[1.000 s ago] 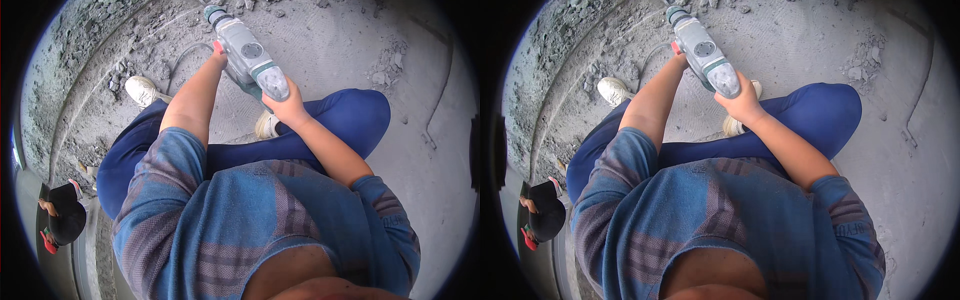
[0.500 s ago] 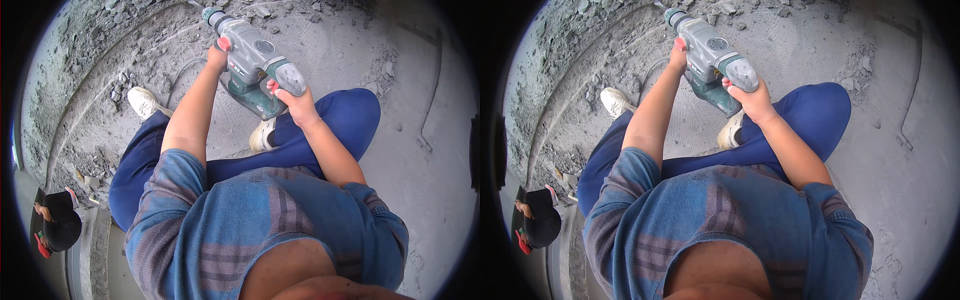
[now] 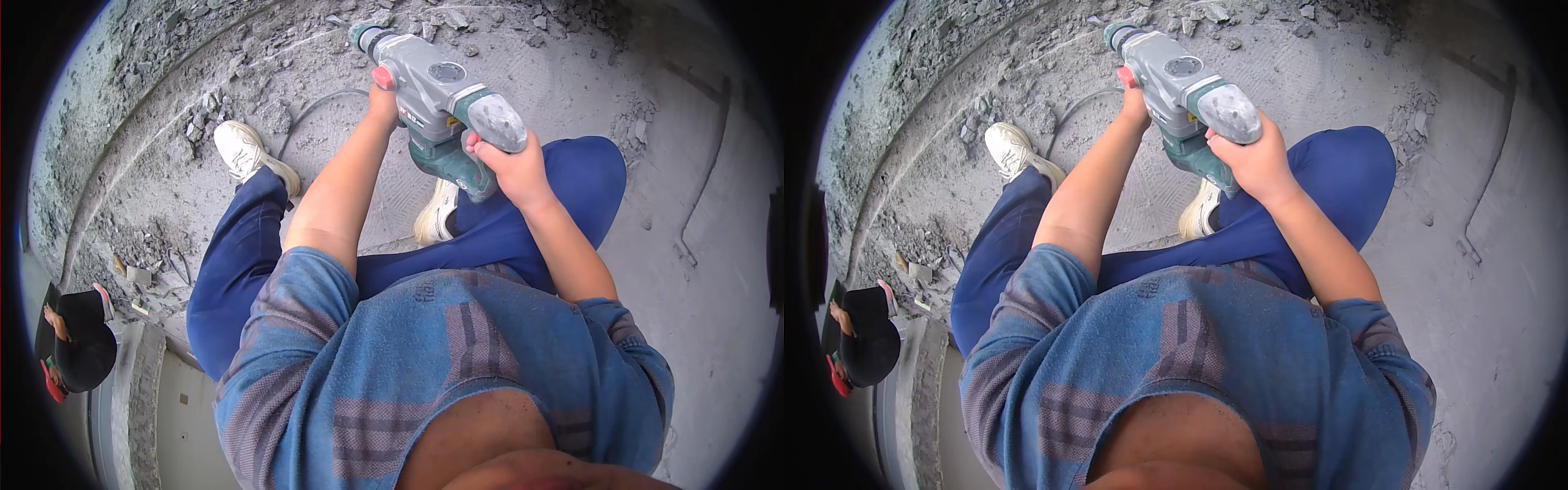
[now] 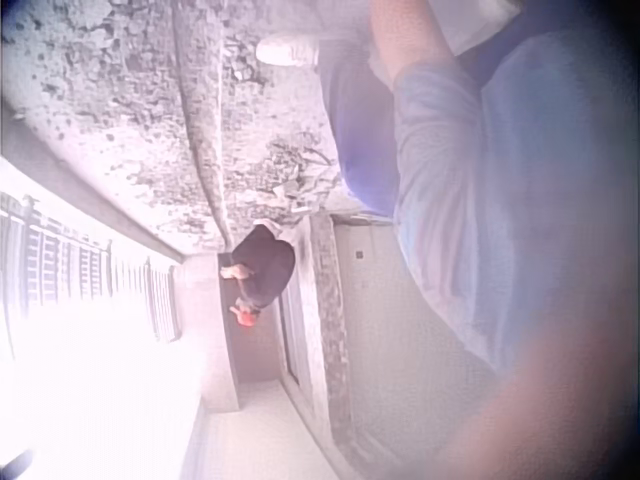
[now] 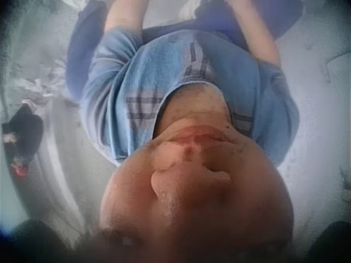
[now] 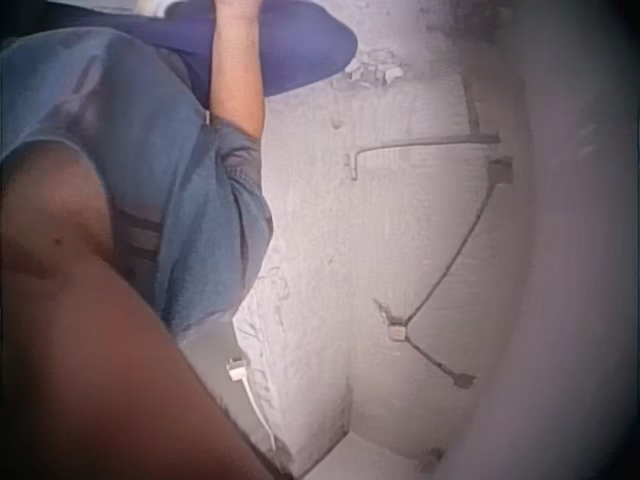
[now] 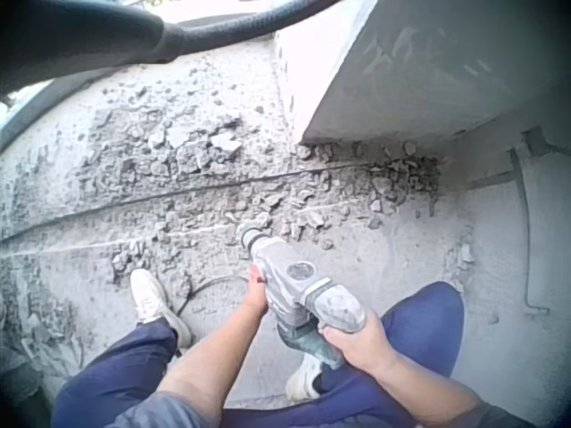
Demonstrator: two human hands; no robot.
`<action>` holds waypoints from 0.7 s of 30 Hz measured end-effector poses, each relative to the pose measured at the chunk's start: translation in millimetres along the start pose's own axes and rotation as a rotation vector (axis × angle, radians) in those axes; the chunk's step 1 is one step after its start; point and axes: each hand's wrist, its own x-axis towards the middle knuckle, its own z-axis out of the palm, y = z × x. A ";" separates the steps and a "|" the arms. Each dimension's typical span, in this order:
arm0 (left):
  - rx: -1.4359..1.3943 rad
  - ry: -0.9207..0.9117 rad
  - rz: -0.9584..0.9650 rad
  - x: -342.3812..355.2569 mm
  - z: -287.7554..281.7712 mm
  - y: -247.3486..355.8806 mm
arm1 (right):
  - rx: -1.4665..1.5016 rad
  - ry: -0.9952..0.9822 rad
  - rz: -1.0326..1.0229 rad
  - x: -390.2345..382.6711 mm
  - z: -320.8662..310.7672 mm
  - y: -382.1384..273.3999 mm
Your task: Using a hammer drill to chip away at or drill into a concrete floor.
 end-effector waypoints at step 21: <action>-0.073 -0.088 -0.120 40.6 -76.6 -31.7 | -0.082 0.070 -0.059 -2.3 56.2 0.3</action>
